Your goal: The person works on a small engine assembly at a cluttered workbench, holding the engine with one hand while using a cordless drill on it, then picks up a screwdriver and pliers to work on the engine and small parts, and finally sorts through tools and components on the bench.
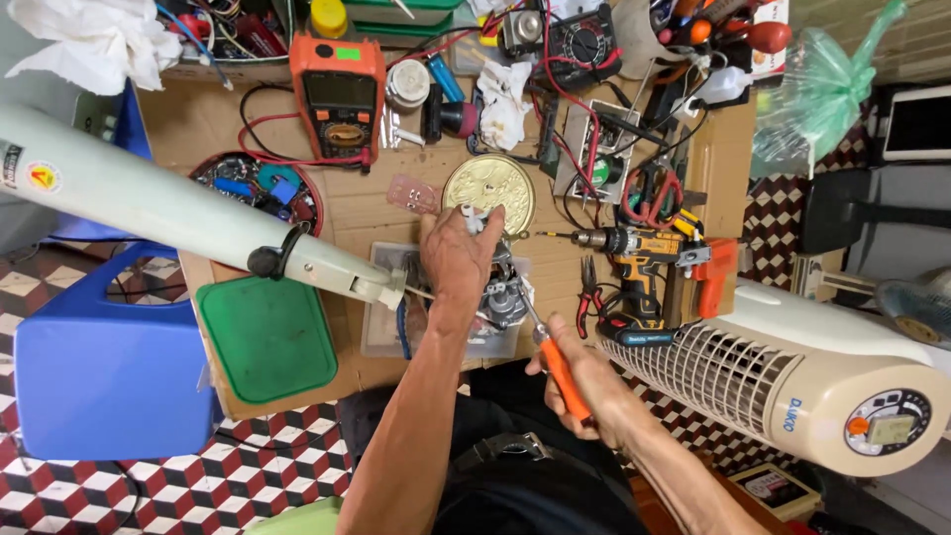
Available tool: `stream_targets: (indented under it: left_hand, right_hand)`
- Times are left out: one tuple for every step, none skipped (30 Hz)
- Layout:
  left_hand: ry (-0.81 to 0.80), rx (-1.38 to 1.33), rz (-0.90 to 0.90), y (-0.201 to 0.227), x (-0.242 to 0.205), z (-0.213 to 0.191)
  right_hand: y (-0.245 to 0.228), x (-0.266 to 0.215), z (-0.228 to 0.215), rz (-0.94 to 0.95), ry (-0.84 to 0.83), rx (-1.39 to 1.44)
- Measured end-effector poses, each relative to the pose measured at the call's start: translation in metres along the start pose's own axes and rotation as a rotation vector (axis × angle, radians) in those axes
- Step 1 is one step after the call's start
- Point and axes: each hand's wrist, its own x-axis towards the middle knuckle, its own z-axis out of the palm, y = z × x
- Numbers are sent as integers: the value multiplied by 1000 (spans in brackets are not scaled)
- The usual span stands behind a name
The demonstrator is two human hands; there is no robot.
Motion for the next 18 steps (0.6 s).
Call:
stream_targets:
  left_hand:
    - [9, -4, 8, 0, -1, 2]
    - [17, -8, 17, 1, -2, 4]
    - [15, -9, 27, 2, 0, 2]
    - [-15, 6, -9, 3, 1, 0]
    - [-45, 25, -42, 3, 4, -3]
    - [-48, 28, -30, 0, 4, -3]
    - [-76, 27, -46, -3, 4, -4]
    - [-104, 25, -63, -6, 4, -4]
    - [-110, 31, -48, -5, 5, -7]
    - [-138, 33, -58, -5, 7, -11]
    - [-168, 37, -69, -6, 8, -14]
    - [-177, 44, -54, -9, 7, -19]
    - [-191, 20, -18, -12, 8, -23]
    - [-206, -3, 17, -14, 9, -27]
    - [-210, 0, 32, -15, 6, -32]
    - [-195, -77, 73, -15, 4, -38]
    - [-182, -153, 110, -17, 0, -44]
    - [-188, -147, 122, -5, -6, -59]
  right_hand:
    - [5, 4, -7, -21, -18, 38]
    - [11, 7, -14, -42, -36, 77]
    - [12, 5, -18, -49, -34, 85]
    - [13, 2, -23, -65, -50, 157]
    - [14, 0, -26, -82, -70, 233]
    - [14, -2, -26, -88, -72, 244]
    - [15, -4, -25, -149, -100, 272]
    - [16, -7, -24, -210, -127, 301]
    - [22, -4, -27, -217, -129, 316]
    - [29, -2, -29, -254, -193, 367]
    - [36, 2, -30, -290, -256, 420]
    - [35, -2, -27, -295, -258, 437]
    - [33, -6, -24, -290, -243, 511]
    - [31, -10, -22, -285, -229, 586]
    - [34, -10, -22, -295, -230, 598]
    - [37, -10, -21, -314, -235, 602]
    - [40, -10, -20, -329, -241, 607]
    - [43, -12, -19, -335, -244, 618]
